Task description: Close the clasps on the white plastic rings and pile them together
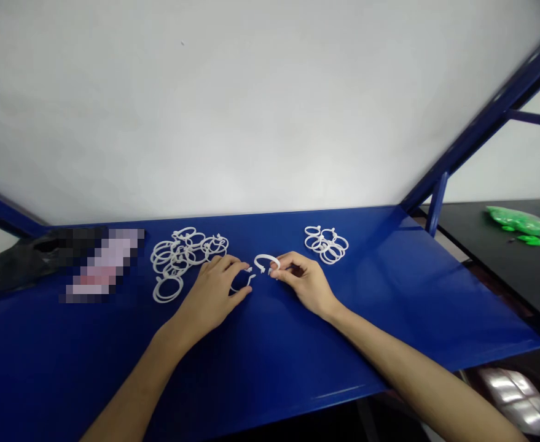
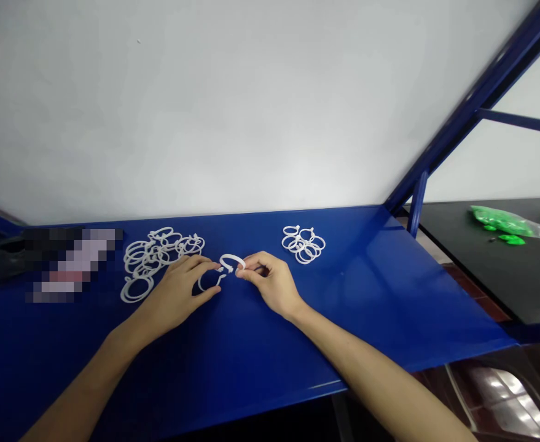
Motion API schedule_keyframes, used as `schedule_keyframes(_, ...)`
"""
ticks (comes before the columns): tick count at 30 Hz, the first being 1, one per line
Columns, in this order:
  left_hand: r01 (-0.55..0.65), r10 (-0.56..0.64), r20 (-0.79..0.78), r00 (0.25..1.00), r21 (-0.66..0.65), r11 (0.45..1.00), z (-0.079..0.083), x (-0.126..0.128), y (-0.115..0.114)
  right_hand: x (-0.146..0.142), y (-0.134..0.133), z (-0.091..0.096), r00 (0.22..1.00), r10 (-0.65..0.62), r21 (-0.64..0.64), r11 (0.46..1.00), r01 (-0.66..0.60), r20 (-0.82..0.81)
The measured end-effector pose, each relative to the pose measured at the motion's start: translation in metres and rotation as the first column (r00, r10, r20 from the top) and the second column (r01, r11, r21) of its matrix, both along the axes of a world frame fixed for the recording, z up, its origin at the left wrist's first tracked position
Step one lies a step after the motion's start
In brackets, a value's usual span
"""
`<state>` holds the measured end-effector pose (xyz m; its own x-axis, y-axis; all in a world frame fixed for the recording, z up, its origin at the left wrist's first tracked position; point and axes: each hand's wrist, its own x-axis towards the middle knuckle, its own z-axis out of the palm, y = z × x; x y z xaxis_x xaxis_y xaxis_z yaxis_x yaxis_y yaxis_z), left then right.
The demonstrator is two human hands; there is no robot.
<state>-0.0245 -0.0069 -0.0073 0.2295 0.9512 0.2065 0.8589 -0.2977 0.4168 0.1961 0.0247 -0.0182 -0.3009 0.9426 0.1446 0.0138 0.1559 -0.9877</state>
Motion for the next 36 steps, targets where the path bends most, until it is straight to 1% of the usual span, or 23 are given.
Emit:
schedule_keyframes(2, -0.025, 0.025, -0.024, 0.999, 0.007, 1.0, -0.001, 0.0, 0.0, 0.001, 0.001, 0.001, 1.0, -0.01, -0.021, 1.0, 0.011, 0.017)
schedule_keyframes(4, -0.032, 0.033, -0.006, 0.999, 0.032, 0.999, 0.001, 0.004, -0.001, 0.001, 0.0, 0.002, 0.999, 0.026, -0.091, 0.995, -0.028, -0.028)
schedule_keyframes(8, 0.025, -0.037, 0.124, 0.992, 0.096, 0.995, 0.008, 0.014, -0.006, -0.004, -0.004, 0.001, 0.977, 0.113, -0.2, 0.969, -0.148, -0.178)
schedule_keyframes(11, 0.029, -0.049, 0.238, 0.97, 0.09, 0.996, 0.013, 0.017, -0.009, -0.006, -0.007, -0.002, 0.967, 0.149, -0.201, 0.961, -0.19, -0.205)
schedule_keyframes(13, 0.006, -0.021, 0.273, 0.962, 0.056, 0.998, 0.015, 0.017, -0.009, -0.005, -0.007, -0.003, 0.98, 0.135, -0.116, 0.982, -0.152, -0.143)
schedule_keyframes(15, 0.005, -0.012, 0.266, 0.964, 0.028, 1.0, 0.017, 0.015, -0.008, 0.0, -0.007, -0.001, 0.996, 0.089, 0.06, 0.994, -0.088, -0.012)
schedule_keyframes(16, 0.016, -0.021, 0.254, 0.967, 0.022, 1.0, 0.017, 0.015, -0.008, 0.002, -0.006, 0.001, 0.996, 0.064, 0.166, 0.983, -0.074, 0.067)
schedule_keyframes(18, 0.049, -0.054, 0.228, 0.972, 0.024, 0.998, 0.017, 0.014, -0.007, 0.007, -0.006, 0.005, 0.973, 0.033, 0.342, 0.933, -0.112, 0.229)
schedule_keyframes(19, 0.062, -0.066, 0.218, 0.974, 0.026, 0.998, 0.017, 0.014, -0.007, 0.009, -0.006, 0.007, 0.955, 0.03, 0.389, 0.909, -0.149, 0.297)
schedule_keyframes(20, 0.068, -0.072, 0.212, 0.975, 0.03, 0.997, 0.017, 0.014, -0.007, 0.01, -0.006, 0.009, 0.939, 0.035, 0.409, 0.894, -0.183, 0.343)
schedule_keyframes(22, 0.064, -0.069, 0.215, 0.974, 0.033, 0.997, 0.017, 0.015, -0.007, 0.011, -0.007, 0.009, 0.922, 0.066, 0.384, 0.896, -0.223, 0.382)
schedule_keyframes(24, 0.054, -0.059, 0.235, 0.97, 0.029, 0.998, 0.017, 0.015, -0.008, 0.009, -0.009, 0.007, 0.921, 0.106, 0.323, 0.916, -0.237, 0.375)
schedule_keyframes(27, 0.036, -0.043, 0.302, 0.952, 0.026, 0.999, 0.017, 0.015, -0.008, 0.006, -0.011, 0.003, 0.938, 0.149, 0.274, 0.932, -0.24, 0.313)
schedule_keyframes(29, -0.018, 0.014, 0.359, 0.933, 0.008, 1.0, 0.018, 0.014, -0.008, 0.003, -0.012, 0.002, 0.95, 0.173, 0.267, 0.933, -0.243, 0.26)
schedule_keyframes(32, -0.093, 0.116, 0.401, 0.909, -0.077, 0.993, 0.02, 0.012, -0.007, 0.0, -0.012, 0.002, 0.971, 0.151, 0.26, 0.945, -0.197, 0.187)
schedule_keyframes(34, -0.076, 0.13, 0.395, 0.909, -0.15, 0.986, 0.023, 0.011, -0.007, -0.001, -0.012, 0.001, 0.985, 0.114, 0.239, 0.96, -0.142, 0.127)
schedule_keyframes(36, -0.043, 0.116, 0.387, 0.915, -0.193, 0.98, 0.024, 0.011, -0.007, -0.001, -0.012, 0.0, 0.99, 0.105, 0.217, 0.969, -0.123, 0.092)
